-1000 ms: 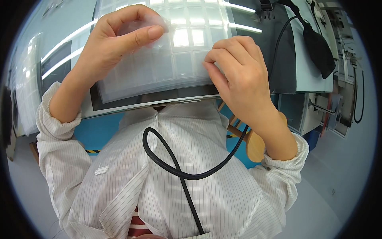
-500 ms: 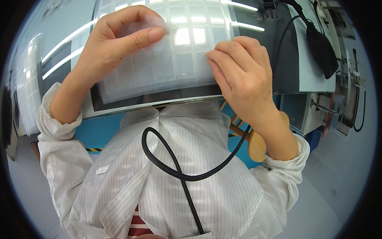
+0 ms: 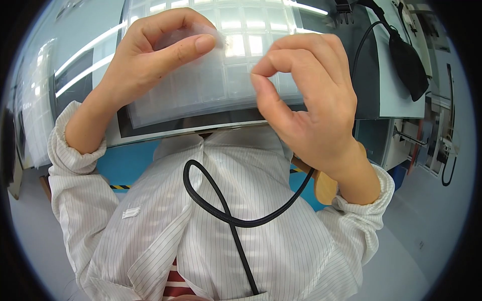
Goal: Placing small electronic components into individual compartments of a plastic sheet.
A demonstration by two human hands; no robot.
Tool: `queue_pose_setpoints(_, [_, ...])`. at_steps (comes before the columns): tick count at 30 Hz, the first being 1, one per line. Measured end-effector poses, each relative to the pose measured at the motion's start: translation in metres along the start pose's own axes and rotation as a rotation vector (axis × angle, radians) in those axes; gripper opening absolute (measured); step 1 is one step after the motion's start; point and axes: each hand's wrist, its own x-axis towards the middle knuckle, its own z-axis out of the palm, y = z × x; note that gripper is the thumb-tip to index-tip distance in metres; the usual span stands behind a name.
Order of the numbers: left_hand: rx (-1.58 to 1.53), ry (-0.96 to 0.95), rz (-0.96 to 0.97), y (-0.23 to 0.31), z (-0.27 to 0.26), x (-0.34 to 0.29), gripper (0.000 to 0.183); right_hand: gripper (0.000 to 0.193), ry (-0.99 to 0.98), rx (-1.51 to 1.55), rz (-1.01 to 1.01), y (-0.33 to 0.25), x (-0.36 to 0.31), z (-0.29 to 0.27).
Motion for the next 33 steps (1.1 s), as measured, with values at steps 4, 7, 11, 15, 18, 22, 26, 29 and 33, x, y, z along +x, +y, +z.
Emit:
queue_pose_setpoints(4, [-0.088, -0.143, 0.049, 0.014, 0.002, -0.005, 0.023, 0.017, 0.070, 0.065, -0.052, -0.006, 0.012, 0.013])
queue_pose_setpoints(7, [-0.041, -0.142, 0.018, 0.010, 0.001, -0.004, 0.021, 0.016, 0.073, 0.028, -0.052, -0.003, 0.014, 0.015])
queue_pose_setpoints(11, [-0.088, -0.053, -0.017, 0.006, 0.000, -0.002, 0.020, 0.017, 0.014, -0.107, 0.080, 0.013, -0.006, 0.002])
queue_pose_setpoints(15, [-0.128, -0.040, -0.021, 0.006, -0.001, -0.002, 0.018, 0.023, -0.090, -0.306, 0.043, 0.026, -0.029, 0.001])
queue_pose_setpoints(18, [-0.085, 0.027, -0.082, 0.001, -0.002, -0.004, 0.018, 0.023, -0.071, -0.348, -0.019, 0.031, -0.031, 0.001])
queue_pose_setpoints(22, [-0.088, -0.017, -0.197, 0.005, -0.005, -0.004, 0.018, 0.022, -0.087, -0.273, -0.008, 0.038, -0.027, -0.003])
queue_pose_setpoints(26, [-0.065, 0.036, -0.134, 0.004, -0.001, -0.007, 0.019, 0.020, -0.063, -0.246, 0.009, 0.039, -0.029, -0.001])
queue_pose_setpoints(29, [-0.063, 0.024, -0.128, 0.003, -0.001, -0.006, 0.019, 0.020, -0.049, -0.264, -0.032, 0.040, -0.032, 0.000])
queue_pose_setpoints(33, [-0.052, 0.004, -0.113, 0.002, -0.002, -0.005, 0.019, 0.023, -0.053, -0.212, 0.012, 0.042, -0.030, -0.002])
